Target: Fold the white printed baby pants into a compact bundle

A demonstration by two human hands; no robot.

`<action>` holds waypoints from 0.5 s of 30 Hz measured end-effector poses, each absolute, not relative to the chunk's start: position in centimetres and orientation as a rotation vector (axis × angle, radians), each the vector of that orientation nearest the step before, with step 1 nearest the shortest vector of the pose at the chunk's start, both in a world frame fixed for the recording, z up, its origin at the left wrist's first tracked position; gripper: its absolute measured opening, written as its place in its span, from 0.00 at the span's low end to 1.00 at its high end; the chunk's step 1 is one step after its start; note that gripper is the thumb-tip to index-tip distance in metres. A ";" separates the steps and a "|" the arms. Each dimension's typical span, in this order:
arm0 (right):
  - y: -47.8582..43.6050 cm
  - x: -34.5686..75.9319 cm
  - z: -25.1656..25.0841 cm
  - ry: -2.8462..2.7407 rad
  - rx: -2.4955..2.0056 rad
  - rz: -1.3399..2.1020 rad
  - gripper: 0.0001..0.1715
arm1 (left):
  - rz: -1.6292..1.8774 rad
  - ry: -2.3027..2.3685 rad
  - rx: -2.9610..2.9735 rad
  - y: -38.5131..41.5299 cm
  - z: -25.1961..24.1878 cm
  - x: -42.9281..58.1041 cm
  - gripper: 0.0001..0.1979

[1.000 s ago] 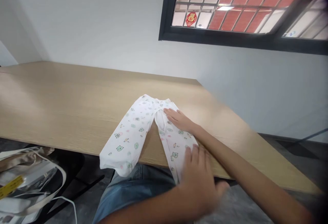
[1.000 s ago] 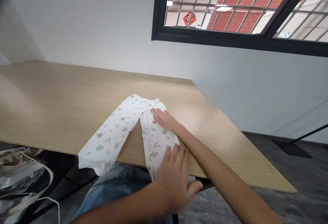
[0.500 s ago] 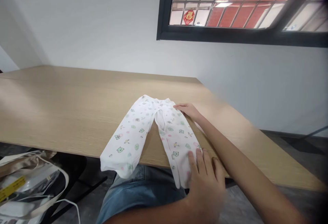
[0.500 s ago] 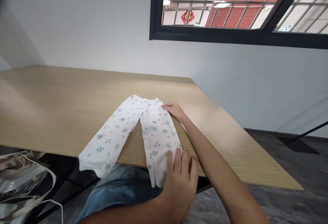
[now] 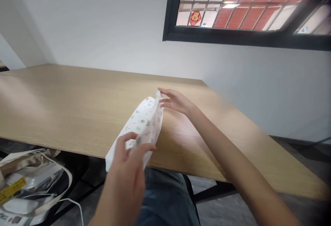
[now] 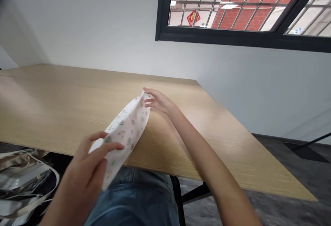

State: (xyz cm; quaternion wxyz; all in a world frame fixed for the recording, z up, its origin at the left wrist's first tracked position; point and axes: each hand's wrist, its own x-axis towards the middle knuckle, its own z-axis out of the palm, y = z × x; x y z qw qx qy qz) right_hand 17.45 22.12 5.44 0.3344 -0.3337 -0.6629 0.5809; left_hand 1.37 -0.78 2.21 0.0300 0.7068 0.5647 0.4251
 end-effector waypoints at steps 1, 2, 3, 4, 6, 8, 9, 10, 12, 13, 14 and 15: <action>22.4 16.0 5.3 -1.852 -0.928 1.443 0.21 | 1.276 1.862 2.132 -0.6 1.6 -0.1 0.19; 22.6 14.7 4.8 -1.970 -0.996 1.360 0.23 | 1.224 1.954 2.097 -0.4 0.8 -1.5 0.19; 22.8 13.5 4.2 -2.074 -1.063 1.281 0.25 | 1.159 2.018 2.076 -0.1 -0.1 -2.7 0.20; 22.9 12.5 3.5 -2.160 -1.119 1.217 0.26 | 1.084 2.063 2.064 0.3 -1.1 -3.7 0.20; 22.9 11.3 1.9 -2.266 -1.166 1.132 0.28 | 0.914 2.150 2.046 0.8 -2.8 -5.0 0.19; 22.8 11.2 0.7 -2.333 -1.156 1.060 0.32 | 0.768 2.304 2.002 0.8 -3.7 -5.2 0.17; 22.7 11.5 0.3 -2.365 -1.145 1.023 0.33 | 0.708 2.379 1.995 0.6 -3.8 -4.9 0.16; 22.7 11.9 0.1 -2.392 -1.135 0.994 0.33 | 0.673 2.439 2.005 0.3 -3.7 -4.2 0.15; 22.8 13.3 0.0 -2.422 -1.139 0.946 0.31 | 0.685 2.440 2.102 -0.2 -3.1 -2.1 0.15; 22.9 14.2 0.2 -2.428 -1.153 0.921 0.30 | 0.719 2.375 2.170 -0.3 -2.8 -0.8 0.15; 22.9 15.2 0.3 -2.430 -1.169 0.897 0.30 | 0.752 2.290 2.230 -0.2 -2.5 0.4 0.15; 22.8 16.1 0.6 -2.430 -1.185 0.876 0.29 | 0.772 2.198 2.274 0.2 -2.1 1.5 0.14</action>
